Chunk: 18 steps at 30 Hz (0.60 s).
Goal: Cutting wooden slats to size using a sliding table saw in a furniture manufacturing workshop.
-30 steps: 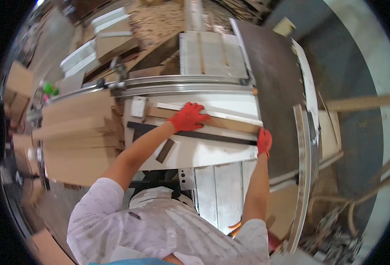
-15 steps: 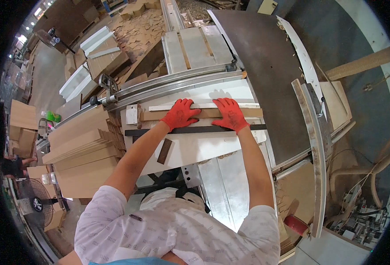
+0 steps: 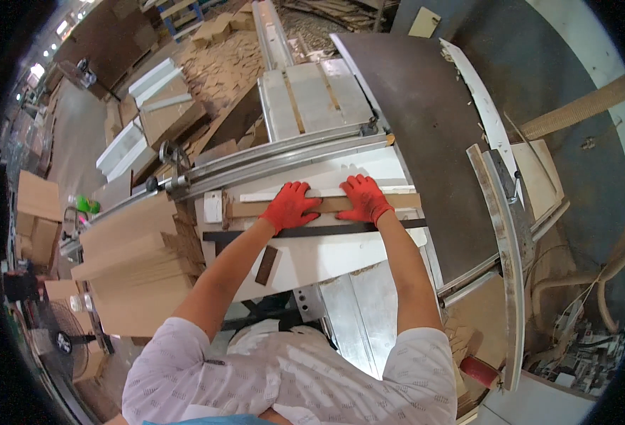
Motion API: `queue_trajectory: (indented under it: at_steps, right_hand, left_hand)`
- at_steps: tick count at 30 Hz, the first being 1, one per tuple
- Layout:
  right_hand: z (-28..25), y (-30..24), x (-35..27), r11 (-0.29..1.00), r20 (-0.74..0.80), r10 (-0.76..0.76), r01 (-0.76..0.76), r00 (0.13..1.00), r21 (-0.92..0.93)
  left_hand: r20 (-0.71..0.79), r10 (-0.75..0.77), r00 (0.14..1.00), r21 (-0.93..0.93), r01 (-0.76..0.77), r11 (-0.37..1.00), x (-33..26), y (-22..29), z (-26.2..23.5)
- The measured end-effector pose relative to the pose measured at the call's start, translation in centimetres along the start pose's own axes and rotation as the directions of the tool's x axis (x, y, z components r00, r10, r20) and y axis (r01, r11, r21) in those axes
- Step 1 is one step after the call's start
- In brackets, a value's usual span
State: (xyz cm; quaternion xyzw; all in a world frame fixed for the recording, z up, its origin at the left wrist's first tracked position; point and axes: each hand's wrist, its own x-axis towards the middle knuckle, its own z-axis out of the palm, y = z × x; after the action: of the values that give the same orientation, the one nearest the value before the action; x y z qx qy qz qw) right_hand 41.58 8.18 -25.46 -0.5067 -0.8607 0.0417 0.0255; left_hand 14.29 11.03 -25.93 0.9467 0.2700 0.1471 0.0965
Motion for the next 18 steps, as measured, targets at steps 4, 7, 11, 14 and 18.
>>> queue_trajectory:
  at_steps: [4,7,11,14,18]
  right_hand:
    - [0.0,0.6,0.0,0.995,-0.090,-0.057,0.065,0.994,0.081]
    - [0.6,0.3,-0.4,0.997,-0.088,-0.045,0.050,0.995,0.051]
    - [0.9,0.5,-0.4,0.998,-0.110,-0.063,0.062,0.992,-0.007]
    - [0.7,0.5,-0.5,0.999,-0.045,-0.039,0.039,0.998,-0.016]
    - [0.6,0.4,-0.7,0.999,-0.065,-0.029,0.030,0.997,0.017]
  left_hand:
    - [-0.011,0.009,1.000,-0.021,-0.010,1.000,0.2,-0.3,0.4]
    - [0.002,0.019,1.000,-0.017,-0.019,1.000,0.0,-0.1,0.6]
    - [0.031,0.002,1.000,0.037,-0.003,0.999,0.2,0.0,0.2]
    - [0.029,-0.030,0.999,0.012,0.030,0.999,0.1,0.3,-0.5]
    - [-0.045,-0.035,0.998,-0.082,0.032,0.996,-1.6,-0.8,-2.1]
